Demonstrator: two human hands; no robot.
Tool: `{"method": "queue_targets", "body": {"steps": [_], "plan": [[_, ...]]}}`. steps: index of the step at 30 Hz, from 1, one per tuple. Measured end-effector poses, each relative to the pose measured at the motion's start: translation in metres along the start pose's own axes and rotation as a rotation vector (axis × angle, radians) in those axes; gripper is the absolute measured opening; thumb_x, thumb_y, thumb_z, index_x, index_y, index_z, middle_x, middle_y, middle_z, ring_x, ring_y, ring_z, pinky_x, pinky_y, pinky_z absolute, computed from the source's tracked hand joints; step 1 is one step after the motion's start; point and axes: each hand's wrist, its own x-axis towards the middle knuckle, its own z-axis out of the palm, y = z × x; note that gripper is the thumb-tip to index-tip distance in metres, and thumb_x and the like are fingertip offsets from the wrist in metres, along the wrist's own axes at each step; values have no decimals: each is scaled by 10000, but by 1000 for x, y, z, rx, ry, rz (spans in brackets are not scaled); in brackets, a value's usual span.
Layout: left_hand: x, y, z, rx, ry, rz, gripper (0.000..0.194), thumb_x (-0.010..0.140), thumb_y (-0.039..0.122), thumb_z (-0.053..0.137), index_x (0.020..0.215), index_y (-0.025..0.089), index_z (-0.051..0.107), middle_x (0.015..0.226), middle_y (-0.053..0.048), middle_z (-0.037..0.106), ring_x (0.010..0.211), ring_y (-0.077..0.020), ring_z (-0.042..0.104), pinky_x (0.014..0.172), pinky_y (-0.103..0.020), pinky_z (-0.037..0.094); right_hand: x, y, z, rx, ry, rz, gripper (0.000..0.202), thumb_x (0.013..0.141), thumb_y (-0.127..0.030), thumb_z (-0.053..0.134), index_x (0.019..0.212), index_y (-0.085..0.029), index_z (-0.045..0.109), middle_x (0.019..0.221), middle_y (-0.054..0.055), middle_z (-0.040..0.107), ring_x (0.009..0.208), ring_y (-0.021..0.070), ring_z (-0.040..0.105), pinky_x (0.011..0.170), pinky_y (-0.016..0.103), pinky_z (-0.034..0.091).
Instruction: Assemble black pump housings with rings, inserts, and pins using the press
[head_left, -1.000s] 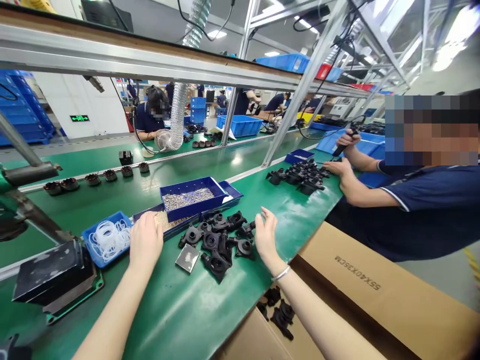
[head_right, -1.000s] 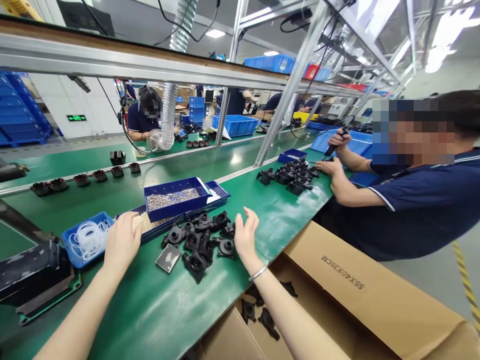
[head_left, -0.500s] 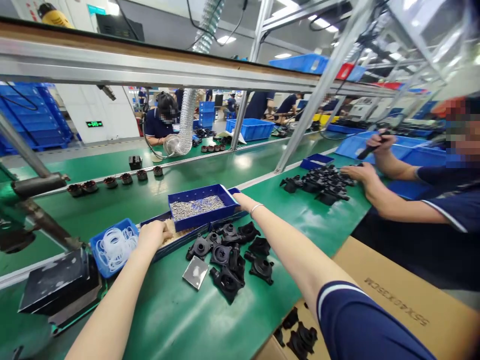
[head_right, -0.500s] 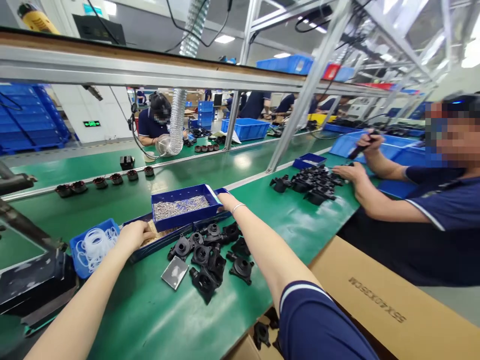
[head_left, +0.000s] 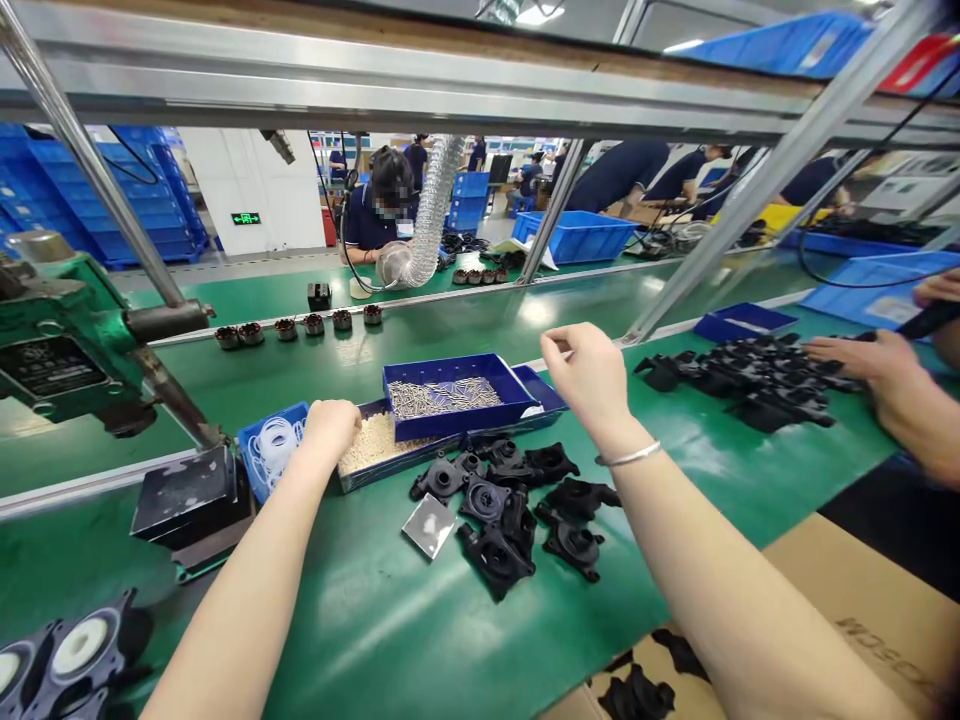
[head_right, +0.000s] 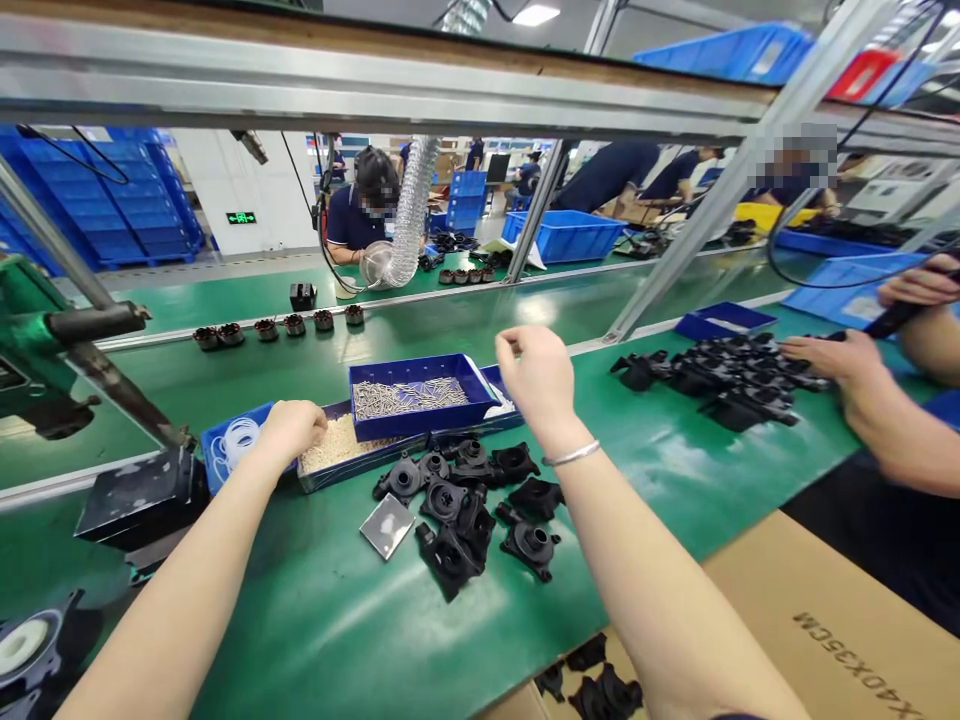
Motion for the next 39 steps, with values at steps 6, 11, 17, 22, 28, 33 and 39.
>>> {"method": "queue_targets", "body": {"steps": [6,11,17,22,28,33,39], "plan": [[0,1,5,161,2,2,316,938,374,633,1147,137,640,1192,-102,659,1097,-241,637,970,-483,520,-63,-128,-9,331,-199,-618,221,1017,-204,451,883,-210,627,868,72,646,861,222,601,816,375,507],[1,3,15,237,26,32,338,941,361,631,1197,142,618,1230,-108,638,1104,-244,633,950,-475,538,-95,-168,34,380,-416,-711,172,1002,-167,490,873,-179,603,830,61,610,800,202,588,765,326,509],[3,4,16,262,50,40,341,946,361,624,1216,154,608,1234,-101,635,1085,-238,639,927,-466,551,-95,-173,50,410,-481,-641,171,978,-144,544,828,-157,626,846,59,632,788,185,589,752,299,498],[-1,2,16,276,61,49,348,944,360,627,1221,151,606,1240,-106,631,1089,-240,637,927,-464,552,-95,-166,42,418,-494,-567,132,952,-120,586,839,-141,650,807,52,632,775,179,600,718,280,483],[-9,7,13,285,67,66,346,945,359,626,1220,150,606,1236,-106,633,1083,-238,640,922,-460,555,-104,-160,40,441,-514,-505,124,931,-98,611,831,-137,673,831,59,663,796,176,630,736,276,496],[-22,14,-8,303,73,66,321,941,357,634,1178,141,623,1184,-94,655,1045,-222,653,909,-447,561,-112,-161,47,460,-506,-439,95,922,-99,620,891,-146,696,870,65,701,828,190,667,774,289,527],[-91,44,-38,291,113,168,207,911,30,489,1034,67,651,1010,-154,678,906,-241,700,811,-367,552,-133,-162,33,462,-476,-313,213,946,-173,626,1154,-134,643,1051,121,712,935,219,682,849,323,533]]}}
